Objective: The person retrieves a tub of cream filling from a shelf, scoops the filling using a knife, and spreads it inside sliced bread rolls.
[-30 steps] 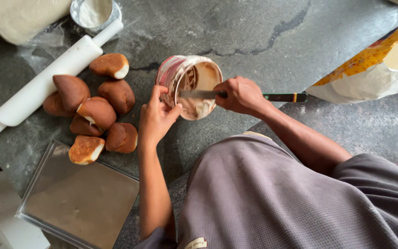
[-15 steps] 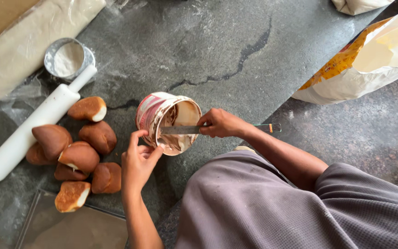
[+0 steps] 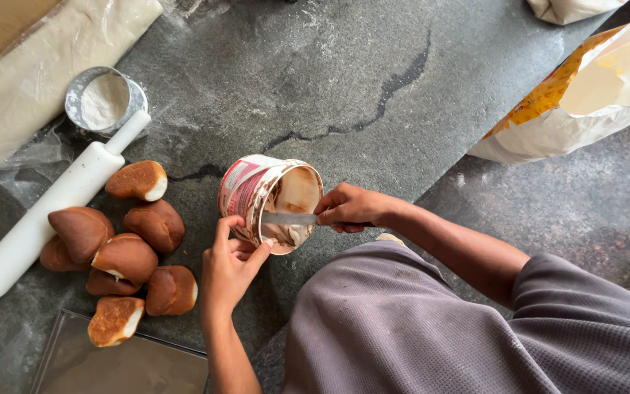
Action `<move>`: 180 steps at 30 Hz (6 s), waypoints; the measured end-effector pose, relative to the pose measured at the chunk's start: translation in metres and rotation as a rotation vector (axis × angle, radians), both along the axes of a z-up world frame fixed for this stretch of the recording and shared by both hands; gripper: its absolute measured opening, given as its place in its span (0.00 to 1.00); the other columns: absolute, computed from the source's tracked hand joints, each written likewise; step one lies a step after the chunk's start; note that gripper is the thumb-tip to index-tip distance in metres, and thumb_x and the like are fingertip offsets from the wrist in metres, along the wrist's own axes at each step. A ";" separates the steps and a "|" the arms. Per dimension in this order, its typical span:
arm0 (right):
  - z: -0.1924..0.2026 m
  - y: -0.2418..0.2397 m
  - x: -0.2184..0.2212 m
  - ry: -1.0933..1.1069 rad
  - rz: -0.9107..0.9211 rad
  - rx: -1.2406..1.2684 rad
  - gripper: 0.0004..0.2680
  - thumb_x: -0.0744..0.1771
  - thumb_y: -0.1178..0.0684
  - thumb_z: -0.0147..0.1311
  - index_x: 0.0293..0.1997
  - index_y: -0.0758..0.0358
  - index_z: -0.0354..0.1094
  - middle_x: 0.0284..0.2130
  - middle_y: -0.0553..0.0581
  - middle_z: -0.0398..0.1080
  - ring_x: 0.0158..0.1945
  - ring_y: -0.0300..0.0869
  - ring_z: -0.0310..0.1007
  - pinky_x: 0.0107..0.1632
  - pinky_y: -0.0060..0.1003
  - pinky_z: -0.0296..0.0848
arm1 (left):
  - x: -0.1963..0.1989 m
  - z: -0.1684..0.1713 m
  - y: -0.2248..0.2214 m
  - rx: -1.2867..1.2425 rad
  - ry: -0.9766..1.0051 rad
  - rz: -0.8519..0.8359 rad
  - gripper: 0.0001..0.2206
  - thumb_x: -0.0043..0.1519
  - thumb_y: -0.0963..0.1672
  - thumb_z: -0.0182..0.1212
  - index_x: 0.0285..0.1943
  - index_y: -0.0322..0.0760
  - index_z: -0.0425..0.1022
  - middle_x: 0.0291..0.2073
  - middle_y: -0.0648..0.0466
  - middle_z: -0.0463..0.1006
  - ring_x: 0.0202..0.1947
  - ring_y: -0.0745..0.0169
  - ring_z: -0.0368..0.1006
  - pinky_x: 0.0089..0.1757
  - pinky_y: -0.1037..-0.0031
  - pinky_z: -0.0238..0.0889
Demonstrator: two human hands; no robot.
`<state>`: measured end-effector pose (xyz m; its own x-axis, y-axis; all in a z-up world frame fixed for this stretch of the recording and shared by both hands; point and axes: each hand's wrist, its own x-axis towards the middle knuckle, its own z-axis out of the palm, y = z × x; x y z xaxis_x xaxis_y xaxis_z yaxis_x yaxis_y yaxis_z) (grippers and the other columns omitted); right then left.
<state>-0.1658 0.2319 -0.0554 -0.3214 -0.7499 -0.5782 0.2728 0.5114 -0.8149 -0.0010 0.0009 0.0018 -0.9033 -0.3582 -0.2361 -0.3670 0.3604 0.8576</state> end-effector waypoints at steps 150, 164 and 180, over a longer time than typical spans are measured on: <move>0.128 -0.086 -0.112 0.843 0.587 0.385 0.13 0.68 0.49 0.56 0.58 0.57 0.74 0.20 0.53 0.73 0.18 0.35 0.65 0.22 0.33 0.66 | 0.134 -0.090 -0.035 1.366 0.812 0.865 0.24 0.62 0.47 0.54 0.68 0.37 0.66 0.64 0.47 0.72 0.65 0.49 0.71 0.58 0.46 0.69; 0.060 -0.056 0.039 1.129 0.322 -0.412 0.13 0.68 0.61 0.58 0.61 0.57 0.73 0.41 0.55 0.73 0.40 0.35 0.72 0.39 0.29 0.75 | 0.069 -0.042 -0.023 1.411 0.823 0.604 0.26 0.56 0.51 0.60 0.61 0.36 0.68 0.55 0.47 0.73 0.57 0.46 0.74 0.53 0.38 0.72; 0.117 -0.044 0.022 1.788 0.687 -0.456 0.11 0.67 0.62 0.66 0.53 0.51 0.78 0.39 0.53 0.73 0.38 0.41 0.68 0.39 0.37 0.72 | 0.105 -0.065 -0.003 1.261 0.702 0.602 0.27 0.55 0.50 0.58 0.63 0.39 0.65 0.51 0.49 0.77 0.49 0.53 0.79 0.47 0.54 0.77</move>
<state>-0.1439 0.1881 0.0620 0.1419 -0.9546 0.2621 -0.9899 -0.1375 0.0351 0.1038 -0.0017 -0.0632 -0.7593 -0.5965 -0.2599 0.4003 -0.7432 0.5362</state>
